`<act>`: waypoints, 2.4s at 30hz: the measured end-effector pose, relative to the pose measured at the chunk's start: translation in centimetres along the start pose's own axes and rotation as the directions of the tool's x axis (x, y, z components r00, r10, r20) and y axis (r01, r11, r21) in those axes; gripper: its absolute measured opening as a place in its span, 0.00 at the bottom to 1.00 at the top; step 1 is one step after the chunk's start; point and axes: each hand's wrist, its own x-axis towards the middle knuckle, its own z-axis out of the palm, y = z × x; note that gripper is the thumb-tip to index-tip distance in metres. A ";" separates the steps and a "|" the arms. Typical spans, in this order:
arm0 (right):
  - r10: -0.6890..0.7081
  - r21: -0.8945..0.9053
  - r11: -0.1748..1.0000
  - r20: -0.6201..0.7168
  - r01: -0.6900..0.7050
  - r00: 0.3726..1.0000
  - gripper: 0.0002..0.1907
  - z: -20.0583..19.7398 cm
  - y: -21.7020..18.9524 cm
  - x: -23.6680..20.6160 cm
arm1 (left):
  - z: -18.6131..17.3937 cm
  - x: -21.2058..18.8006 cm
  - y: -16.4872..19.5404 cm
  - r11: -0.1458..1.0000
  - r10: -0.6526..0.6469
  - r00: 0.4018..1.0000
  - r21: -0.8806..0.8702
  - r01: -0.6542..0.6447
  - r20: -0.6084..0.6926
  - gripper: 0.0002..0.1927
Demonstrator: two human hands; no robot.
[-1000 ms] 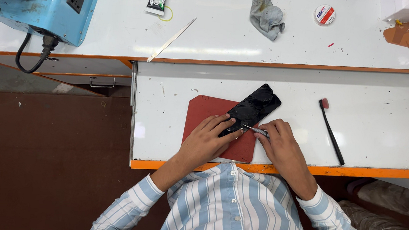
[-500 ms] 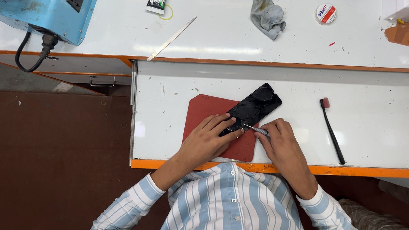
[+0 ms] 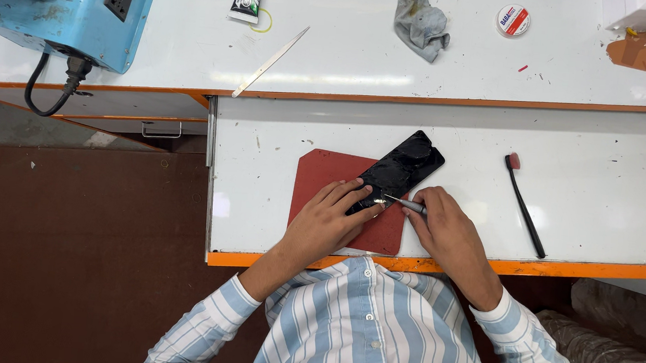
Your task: The person uses a metal spudger to carefully pry and separate a black flexible ribbon cable from a smartphone's internal connector. The phone is placed on a red mat on a white workbench. The person repeatedly lifts and repositions the cable while working on the device.
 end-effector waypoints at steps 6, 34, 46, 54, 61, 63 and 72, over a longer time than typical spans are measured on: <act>-0.008 0.020 1.000 -0.039 0.009 0.999 0.16 0.3 0.3 0.1 | 0.2 0.0 -0.1 1.000 0.004 1.000 0.003 -0.004 -0.008 0.19; 0.014 0.008 1.000 0.013 -0.014 1.000 0.18 0.6 0.7 0.2 | 0.1 0.0 0.0 1.000 -0.006 1.000 -0.002 0.006 -0.008 0.19; 0.131 -0.016 0.991 0.101 -0.130 0.986 0.14 -0.1 0.4 0.2 | -0.1 0.0 0.0 1.000 0.000 1.000 -0.003 0.000 -0.015 0.19; -0.099 -0.069 0.993 -0.080 0.093 0.992 0.12 0.5 0.5 0.0 | -0.2 0.1 0.1 1.000 -0.002 1.000 0.004 0.002 -0.003 0.19; 0.097 0.014 0.995 0.049 -0.098 0.994 0.15 0.5 0.9 0.2 | -0.3 -0.1 -0.1 1.000 0.023 1.000 0.019 -0.023 -0.006 0.20; 0.071 0.030 0.997 0.023 -0.072 0.997 0.15 0.6 0.8 0.0 | -0.3 -0.1 -0.1 1.000 0.024 1.000 0.013 -0.024 0.002 0.20; -0.078 -0.062 0.996 -0.128 0.071 0.989 0.13 1.1 1.3 0.3 | -0.2 0.1 -0.2 1.000 0.014 1.000 0.001 -0.014 -0.013 0.21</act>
